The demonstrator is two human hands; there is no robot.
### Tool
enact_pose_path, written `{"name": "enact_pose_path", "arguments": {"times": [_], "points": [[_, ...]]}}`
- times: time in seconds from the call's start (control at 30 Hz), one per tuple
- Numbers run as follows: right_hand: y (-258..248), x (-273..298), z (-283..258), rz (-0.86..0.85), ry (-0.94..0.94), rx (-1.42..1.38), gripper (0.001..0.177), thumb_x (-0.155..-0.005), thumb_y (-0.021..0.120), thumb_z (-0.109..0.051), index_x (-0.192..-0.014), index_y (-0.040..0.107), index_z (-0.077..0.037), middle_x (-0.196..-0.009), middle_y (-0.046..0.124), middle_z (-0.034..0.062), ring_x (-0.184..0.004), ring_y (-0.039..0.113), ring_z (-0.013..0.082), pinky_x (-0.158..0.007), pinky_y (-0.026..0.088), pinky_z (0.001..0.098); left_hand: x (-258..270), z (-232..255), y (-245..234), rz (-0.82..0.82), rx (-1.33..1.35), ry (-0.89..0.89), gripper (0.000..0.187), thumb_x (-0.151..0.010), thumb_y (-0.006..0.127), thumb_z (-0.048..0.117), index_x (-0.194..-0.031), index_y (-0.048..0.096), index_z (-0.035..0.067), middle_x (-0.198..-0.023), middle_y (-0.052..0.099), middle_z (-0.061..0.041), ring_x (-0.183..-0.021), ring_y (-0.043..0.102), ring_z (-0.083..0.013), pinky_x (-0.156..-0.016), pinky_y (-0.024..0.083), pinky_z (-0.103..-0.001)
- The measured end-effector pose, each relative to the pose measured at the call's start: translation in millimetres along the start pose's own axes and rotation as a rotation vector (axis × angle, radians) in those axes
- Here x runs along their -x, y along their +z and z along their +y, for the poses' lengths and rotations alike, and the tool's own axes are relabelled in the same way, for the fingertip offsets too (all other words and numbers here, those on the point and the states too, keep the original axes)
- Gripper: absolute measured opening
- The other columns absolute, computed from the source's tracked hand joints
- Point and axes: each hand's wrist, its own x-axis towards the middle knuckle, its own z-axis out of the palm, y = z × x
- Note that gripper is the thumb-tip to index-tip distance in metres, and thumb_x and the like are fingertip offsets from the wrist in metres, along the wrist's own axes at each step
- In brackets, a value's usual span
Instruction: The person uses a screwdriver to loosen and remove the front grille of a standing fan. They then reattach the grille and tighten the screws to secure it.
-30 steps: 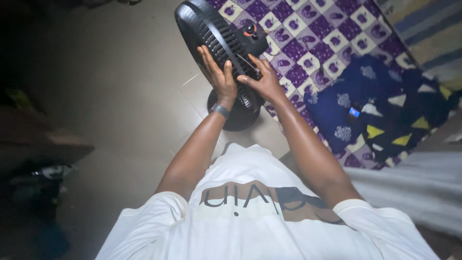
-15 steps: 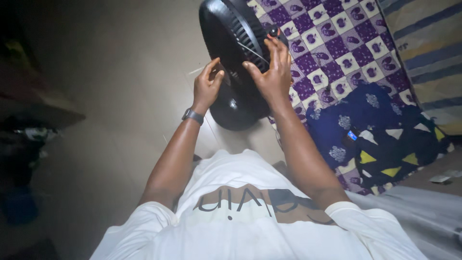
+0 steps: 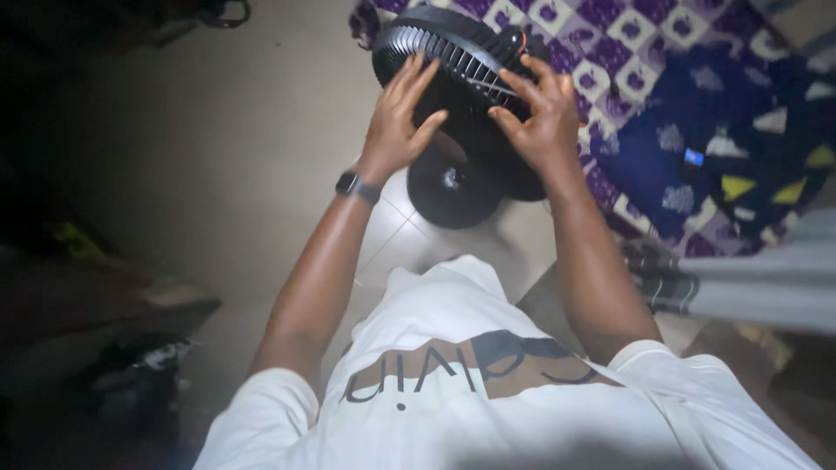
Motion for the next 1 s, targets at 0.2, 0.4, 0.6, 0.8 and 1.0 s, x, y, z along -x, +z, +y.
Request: {"name": "enact_pose_path", "arguments": {"times": [0.2,0.4,0.6,0.8,1.0], "points": [[-7,0,-11,-0.027,0.122,-0.048,0.051,-0.082,0.089,-0.022,-0.131,0.075,-0.016,-0.146,0.059,0.0106,-0.124,0.053,0.0341,-0.105,0.049,0.0431,-85,-14,-1,-0.231,-0.254,0.320,0.088,-0.088,0.083,0.050,-0.157,0.044,0.011,-0.160,0.038,-0.020,-0.148,0.034,-0.0408,-0.120,0.024,-0.060],[1,-11,0,0.130,0.154,-0.089,0.016,-0.099,0.076,-0.012,-0.115,0.076,-0.008,-0.131,0.071,0.0092,-0.117,0.064,0.0281,-0.106,0.045,0.0441,-120,-46,-17,-0.443,-0.187,0.298,0.089,-0.085,0.083,0.065,-0.156,0.049,0.023,-0.155,0.047,-0.015,-0.144,0.043,-0.0371,-0.120,0.033,-0.053],[36,-7,3,0.437,0.340,0.065,0.008,-0.103,0.069,-0.007,-0.104,0.076,-0.004,-0.101,0.073,0.0101,-0.095,0.064,0.0286,-0.084,0.050,0.0387,-128,-96,-23,-0.295,-0.066,0.473,0.126,-0.063,0.089,0.078,-0.156,0.041,0.008,-0.146,0.047,-0.025,-0.131,0.045,-0.0460,-0.108,0.031,-0.061],[36,-6,-14,0.778,0.435,0.140,0.019,-0.108,0.057,-0.009,-0.092,0.062,0.001,-0.098,0.069,0.0118,-0.097,0.063,0.0269,-0.087,0.053,0.0394,-142,-123,-24,-0.536,0.056,0.406,0.119,-0.063,0.088,0.077,-0.149,0.045,0.007,-0.133,0.053,-0.018,-0.125,0.051,-0.0394,-0.105,0.037,-0.056],[55,-15,-67,0.961,0.469,0.484,0.020,-0.106,0.063,-0.015,-0.097,0.068,0.001,-0.097,0.068,0.0127,-0.096,0.061,0.0293,-0.088,0.050,0.0409,-169,-153,-11,-0.719,0.302,0.534,0.120,-0.066,0.093,0.069,-0.156,0.039,0.010,-0.143,0.051,-0.018,-0.137,0.047,-0.0390,-0.115,0.034,-0.055]]}}
